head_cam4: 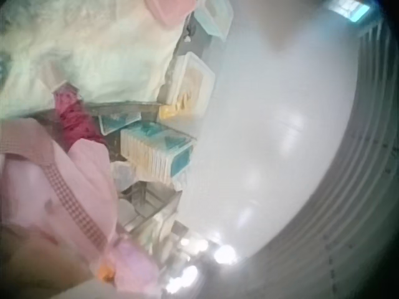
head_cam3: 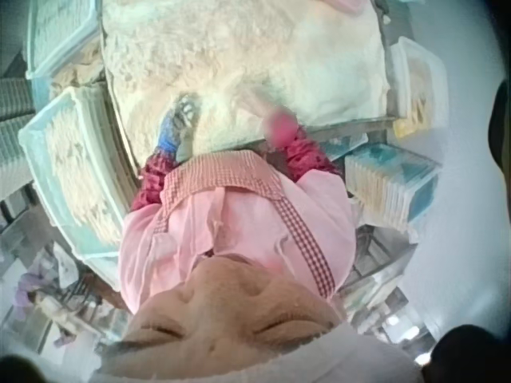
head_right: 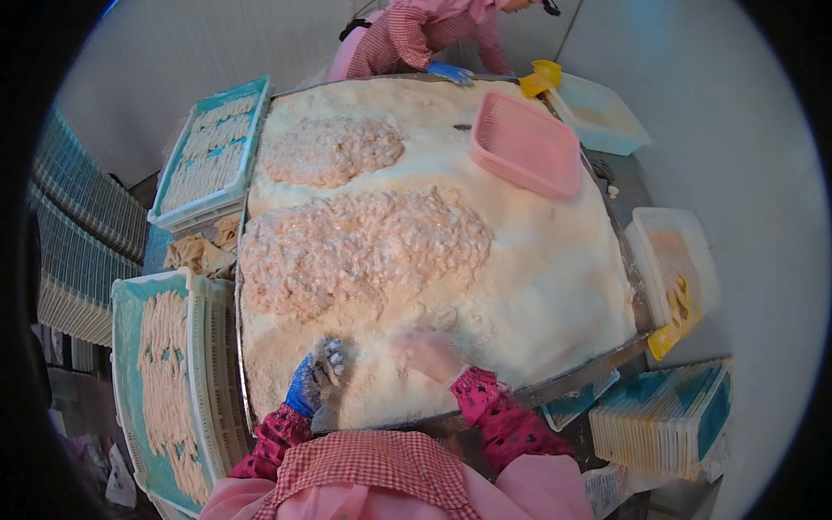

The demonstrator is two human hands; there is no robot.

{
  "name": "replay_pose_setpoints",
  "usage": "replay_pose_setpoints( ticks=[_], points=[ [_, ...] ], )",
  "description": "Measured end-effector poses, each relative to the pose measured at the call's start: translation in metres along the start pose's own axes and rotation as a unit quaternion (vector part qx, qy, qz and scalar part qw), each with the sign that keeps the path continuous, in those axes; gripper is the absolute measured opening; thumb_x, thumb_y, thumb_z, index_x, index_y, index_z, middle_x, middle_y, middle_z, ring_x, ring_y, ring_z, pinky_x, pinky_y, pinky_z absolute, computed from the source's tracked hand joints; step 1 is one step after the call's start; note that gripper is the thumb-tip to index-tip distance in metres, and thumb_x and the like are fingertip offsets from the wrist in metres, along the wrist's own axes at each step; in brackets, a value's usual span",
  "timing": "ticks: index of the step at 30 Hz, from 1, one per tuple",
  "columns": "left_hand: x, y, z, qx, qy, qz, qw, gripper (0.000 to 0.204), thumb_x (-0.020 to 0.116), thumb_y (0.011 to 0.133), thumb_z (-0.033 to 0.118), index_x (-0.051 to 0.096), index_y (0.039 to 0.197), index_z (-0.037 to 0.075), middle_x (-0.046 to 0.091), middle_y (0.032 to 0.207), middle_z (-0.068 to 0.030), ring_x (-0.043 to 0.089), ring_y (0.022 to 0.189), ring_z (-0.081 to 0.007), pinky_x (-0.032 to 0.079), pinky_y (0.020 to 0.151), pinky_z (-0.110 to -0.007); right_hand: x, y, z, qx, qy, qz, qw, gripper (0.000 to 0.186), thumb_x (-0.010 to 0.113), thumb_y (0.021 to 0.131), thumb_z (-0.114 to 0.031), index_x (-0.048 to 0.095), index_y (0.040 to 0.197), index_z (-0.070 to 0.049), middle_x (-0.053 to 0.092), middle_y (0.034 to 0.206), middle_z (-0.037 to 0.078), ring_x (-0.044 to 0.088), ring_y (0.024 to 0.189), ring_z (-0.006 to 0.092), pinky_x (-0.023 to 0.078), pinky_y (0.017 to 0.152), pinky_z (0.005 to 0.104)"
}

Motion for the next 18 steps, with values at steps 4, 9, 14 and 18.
replay_pose_setpoints(
  ticks=[4,9,14,18],
  points=[
    [-0.009,-0.001,0.017,0.069,0.09,-0.043,0.993,0.038,0.053,0.089,0.026,0.049,0.12,0.005,0.058,0.11,-0.0067,0.058,0.087,-0.0165,0.05,0.064,-0.027,-0.006,-0.041,0.074,0.249,0.103,0.031,0.963,0.023,0.059,0.075,-0.016,0.062,0.096,-0.008,0.062,0.097,0.01,0.058,0.087,0.0291,0.046,0.076,0.0387],
    [-0.001,0.0,0.001,0.043,0.019,-0.032,0.998,0.039,0.053,0.089,0.03,0.049,0.118,0.004,0.06,0.108,-0.0112,0.057,0.084,-0.0152,0.046,0.065,-0.026,0.001,-0.02,0.022,0.128,-0.187,0.031,0.973,0.022,0.058,0.076,-0.016,0.062,0.095,-0.006,0.062,0.092,0.014,0.06,0.081,0.0301,0.047,0.072,0.0373],
    [-0.002,0.009,-0.006,0.015,0.023,-0.059,0.998,0.049,0.044,0.091,0.043,0.047,0.121,0.004,0.059,0.11,-0.0139,0.057,0.088,-0.019,0.046,0.071,-0.028,-0.025,-0.025,0.04,0.204,0.111,0.148,0.961,0.024,0.058,0.073,-0.008,0.06,0.096,-0.002,0.06,0.094,0.015,0.058,0.087,0.0293,0.046,0.076,0.0353],
    [-0.013,0.005,-0.01,0.005,-0.065,-0.037,0.997,0.051,0.039,0.092,0.045,0.046,0.123,0.005,0.057,0.112,-0.0132,0.057,0.086,-0.0208,0.047,0.074,-0.03,-0.027,-0.043,0.083,0.302,0.004,0.108,0.947,0.02,0.057,0.073,-0.006,0.06,0.092,-0.003,0.06,0.091,0.013,0.058,0.086,0.0287,0.046,0.076,0.035]
  ],
)
Point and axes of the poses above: each hand's wrist, its own y-axis towards the middle knuckle, its own x-axis out of the palm, z = x × y, the point moved 8 cm from there along y, towards the middle knuckle
